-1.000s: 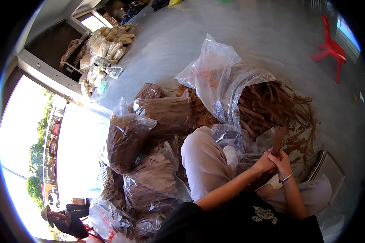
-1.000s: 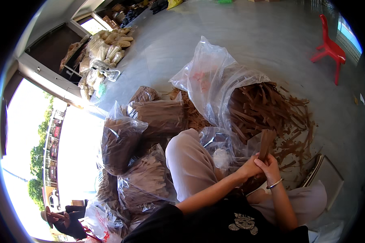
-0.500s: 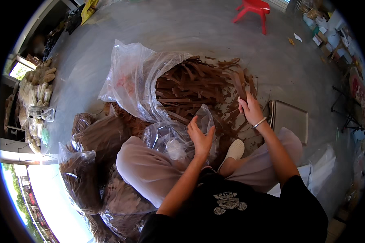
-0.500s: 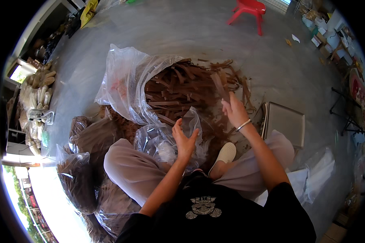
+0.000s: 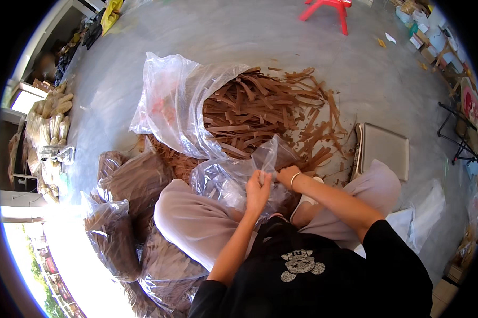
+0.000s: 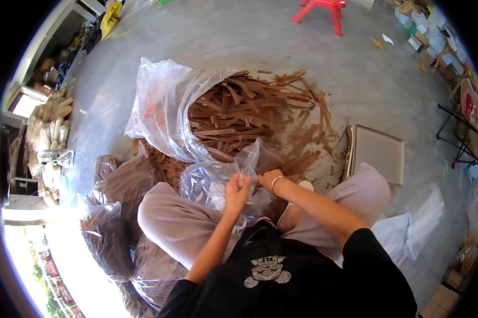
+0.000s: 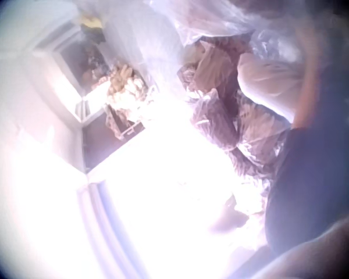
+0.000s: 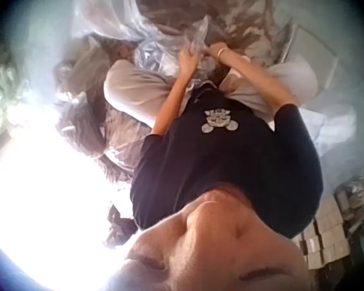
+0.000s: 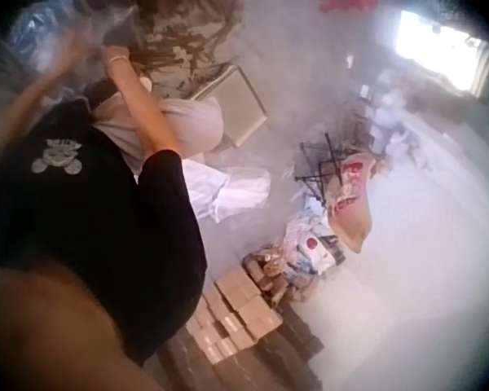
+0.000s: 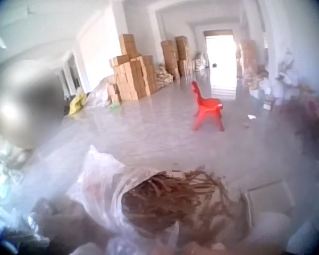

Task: The person sits on the floor and repeatedly picks up bundles of brown dried strips from a large pile. They align the strips by hand and place them into clear plastic bags. The person continues this process of gathering, aligning, and bagging the strips throughout the video.

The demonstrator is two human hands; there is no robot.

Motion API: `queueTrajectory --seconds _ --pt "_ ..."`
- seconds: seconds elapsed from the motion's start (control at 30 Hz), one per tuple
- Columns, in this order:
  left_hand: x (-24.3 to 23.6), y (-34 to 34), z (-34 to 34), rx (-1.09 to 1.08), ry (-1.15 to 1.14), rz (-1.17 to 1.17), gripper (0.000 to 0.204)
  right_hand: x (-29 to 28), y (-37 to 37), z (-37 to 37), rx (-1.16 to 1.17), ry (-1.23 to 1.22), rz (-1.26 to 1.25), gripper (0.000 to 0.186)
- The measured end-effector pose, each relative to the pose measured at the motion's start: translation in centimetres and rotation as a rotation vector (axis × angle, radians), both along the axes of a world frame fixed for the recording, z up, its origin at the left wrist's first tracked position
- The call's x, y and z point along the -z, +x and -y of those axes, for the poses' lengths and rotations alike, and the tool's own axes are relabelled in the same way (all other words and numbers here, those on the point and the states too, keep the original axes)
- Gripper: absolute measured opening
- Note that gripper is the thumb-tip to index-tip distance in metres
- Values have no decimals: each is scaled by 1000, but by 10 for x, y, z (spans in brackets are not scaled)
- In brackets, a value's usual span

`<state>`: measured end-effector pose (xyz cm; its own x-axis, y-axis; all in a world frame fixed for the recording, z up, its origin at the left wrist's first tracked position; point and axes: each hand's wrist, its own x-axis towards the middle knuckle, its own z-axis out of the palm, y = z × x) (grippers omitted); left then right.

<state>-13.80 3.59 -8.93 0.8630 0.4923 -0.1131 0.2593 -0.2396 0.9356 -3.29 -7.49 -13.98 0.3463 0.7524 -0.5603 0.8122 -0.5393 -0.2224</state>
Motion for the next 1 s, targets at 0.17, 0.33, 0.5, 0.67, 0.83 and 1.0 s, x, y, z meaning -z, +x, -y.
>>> queueTrajectory --seconds 0.17,0.33,0.5,0.67,0.83,1.0 --pt "-3 -26 -11 -58 -98 -86 28 69 -50 -26 -146 145 53 31" --pt "16 -37 -22 -89 8 -96 29 50 -26 -29 -91 -59 -60 39" --pt "30 -36 -20 -65 -99 -162 29 -53 65 -20 279 -91 -235 20" --pt "22 -26 -11 67 -139 -203 28 -19 125 -42 496 553 81 31" --pt "25 -23 -7 93 -248 -227 29 14 149 -99 405 609 67 48" --pt "34 -17 -7 85 -326 -227 30 26 168 -144 169 388 45 69"
